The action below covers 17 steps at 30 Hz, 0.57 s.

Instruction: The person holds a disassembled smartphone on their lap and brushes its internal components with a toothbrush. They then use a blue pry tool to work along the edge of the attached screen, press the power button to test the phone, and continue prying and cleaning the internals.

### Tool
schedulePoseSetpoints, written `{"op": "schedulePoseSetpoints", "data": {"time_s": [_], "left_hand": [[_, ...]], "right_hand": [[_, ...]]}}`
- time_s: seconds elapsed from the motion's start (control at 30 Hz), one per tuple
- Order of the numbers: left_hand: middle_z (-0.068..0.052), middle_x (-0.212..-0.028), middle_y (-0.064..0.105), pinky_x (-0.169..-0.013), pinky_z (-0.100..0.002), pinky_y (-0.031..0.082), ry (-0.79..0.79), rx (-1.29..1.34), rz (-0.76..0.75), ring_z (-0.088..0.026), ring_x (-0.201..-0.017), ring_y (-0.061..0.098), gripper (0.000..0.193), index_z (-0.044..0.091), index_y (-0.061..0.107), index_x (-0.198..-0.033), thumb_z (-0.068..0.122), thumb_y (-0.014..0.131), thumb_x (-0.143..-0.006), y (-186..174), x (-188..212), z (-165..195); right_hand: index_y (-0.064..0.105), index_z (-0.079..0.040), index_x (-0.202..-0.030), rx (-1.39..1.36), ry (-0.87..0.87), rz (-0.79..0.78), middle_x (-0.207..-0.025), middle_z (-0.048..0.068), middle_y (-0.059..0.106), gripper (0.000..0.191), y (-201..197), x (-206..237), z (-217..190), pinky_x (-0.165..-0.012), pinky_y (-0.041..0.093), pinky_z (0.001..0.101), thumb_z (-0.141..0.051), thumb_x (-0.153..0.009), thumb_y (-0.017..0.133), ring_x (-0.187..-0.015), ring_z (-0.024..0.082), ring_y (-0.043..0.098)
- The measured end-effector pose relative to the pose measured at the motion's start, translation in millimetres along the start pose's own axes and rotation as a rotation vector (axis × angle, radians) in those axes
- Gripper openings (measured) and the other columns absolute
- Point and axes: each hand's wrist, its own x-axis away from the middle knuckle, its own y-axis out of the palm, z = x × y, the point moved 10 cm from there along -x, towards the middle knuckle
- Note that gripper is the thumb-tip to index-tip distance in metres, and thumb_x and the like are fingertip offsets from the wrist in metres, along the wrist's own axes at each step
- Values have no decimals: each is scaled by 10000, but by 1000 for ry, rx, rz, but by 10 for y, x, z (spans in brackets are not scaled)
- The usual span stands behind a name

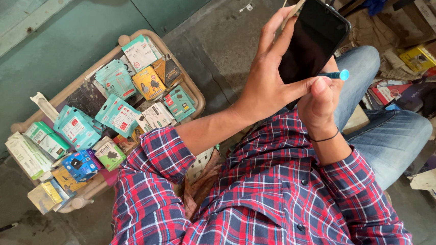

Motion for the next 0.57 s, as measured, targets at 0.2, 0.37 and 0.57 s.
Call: {"op": "schedulePoseSetpoints", "data": {"time_s": [0.2, 0.37, 0.57], "left_hand": [[-110, -1629, 307, -1245, -362, 370, -3, -7, 0, -278, -1491, 372, 995, 53, 341, -1583, 343, 927, -834, -15, -1, 11], [-111, -1627, 309, -1240, -362, 376, -9, -14, 1, -279, -1489, 375, 989, 50, 352, -1576, 342, 931, -829, -11, 1, 6], [-109, -1630, 305, -1246, -361, 373, -11, -6, 0, -276, -1492, 370, 997, 50, 343, -1582, 327, 928, -824, -6, 12, -12]], "right_hand": [[382, 83, -1593, 10, -4, 10, -1561, 161, 493, 984, -14, 9, 2, -1280, 378, 385, -546, -940, 765, -1469, 260, 495], [392, 83, -1589, 3, -15, 7, -1562, 162, 499, 964, -20, 11, 6, -1285, 379, 383, -532, -946, 764, -1472, 258, 499], [390, 86, -1592, -3, -11, 1, -1562, 164, 501, 962, -27, 18, 20, -1283, 381, 383, -526, -949, 761, -1470, 259, 502]]}}
